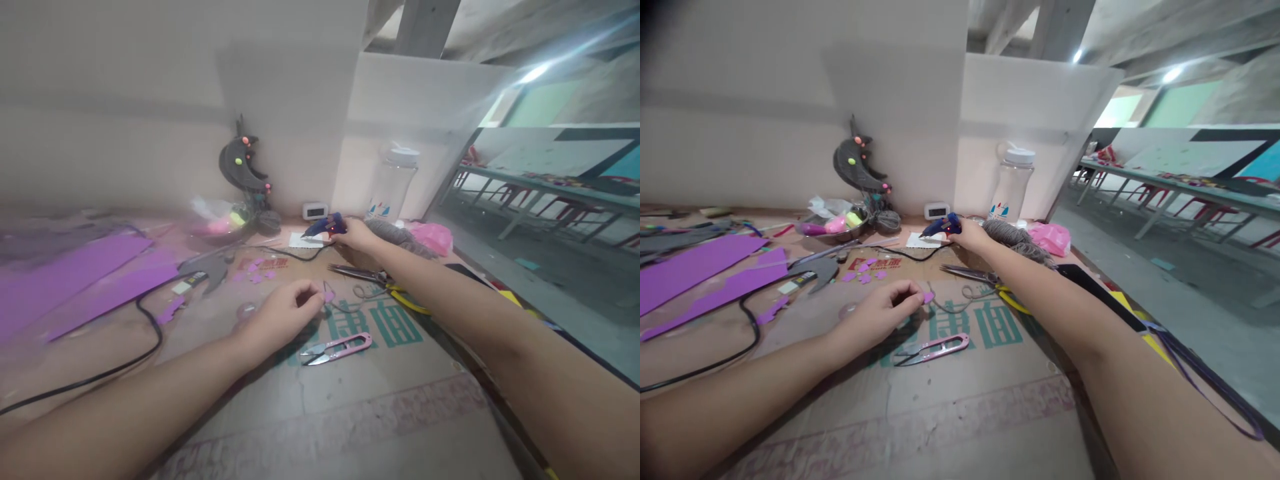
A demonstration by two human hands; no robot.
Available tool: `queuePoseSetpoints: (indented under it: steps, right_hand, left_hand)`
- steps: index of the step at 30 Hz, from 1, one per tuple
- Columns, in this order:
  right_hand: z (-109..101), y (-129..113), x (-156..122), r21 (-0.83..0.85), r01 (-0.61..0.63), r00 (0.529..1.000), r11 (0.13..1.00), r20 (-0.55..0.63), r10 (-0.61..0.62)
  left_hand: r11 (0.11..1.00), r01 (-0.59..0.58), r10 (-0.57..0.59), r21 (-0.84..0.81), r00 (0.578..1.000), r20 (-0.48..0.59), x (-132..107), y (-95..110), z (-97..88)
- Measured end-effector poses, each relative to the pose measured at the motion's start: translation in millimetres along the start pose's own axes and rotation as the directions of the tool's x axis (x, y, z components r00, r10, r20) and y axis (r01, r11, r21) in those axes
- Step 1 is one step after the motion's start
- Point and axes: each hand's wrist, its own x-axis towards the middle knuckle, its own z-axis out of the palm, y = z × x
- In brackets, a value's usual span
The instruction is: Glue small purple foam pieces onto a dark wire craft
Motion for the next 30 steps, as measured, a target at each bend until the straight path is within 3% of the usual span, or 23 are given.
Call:
queuePoseSetpoints:
  steps: [6,12,16,20,25,30]
  right_hand:
    - [-25.2,-10.5,-18.7,0.032,-0.071,0.993,0.997,-0.088,0.073]
    - [-53.2,-34.1,-81.6,0.165,-0.114,0.988,0.98,-0.085,0.129]
    - [-56.7,-41.0,-134.9,0.368,0.018,0.993,0.93,-0.117,0.027]
    - [-56.3,-38.2,-172.1,0.327,0.005,0.997,0.945,-0.07,0.019]
    - [-56.6,-42.3,-188.2,0.158,0.114,0.993,0.981,-0.05,-0.107]
    - [-53.7,-42.7,-191.2,0.162,0.229,0.973,0.96,-0.027,-0.228]
  left_hand:
    - [1.0,0.012,-0.012,-0.026,1.0,0.009,0.0,-1.5,0.9]
    - [1.0,-0.014,0.014,-0.007,1.0,-0.021,0.8,-6.5,1.9]
    - [0.998,-0.039,0.041,0.039,0.998,-0.052,1.2,-4.8,1.5]
    - [0.998,-0.032,0.036,0.056,0.997,-0.068,0.6,-1.1,0.2]
    - [0.999,-0.023,0.026,0.043,0.997,-0.069,-0.7,-0.4,-0.8]
    - [0.999,0.011,-0.009,0.032,0.998,-0.056,-1.2,-0.2,-1.9]
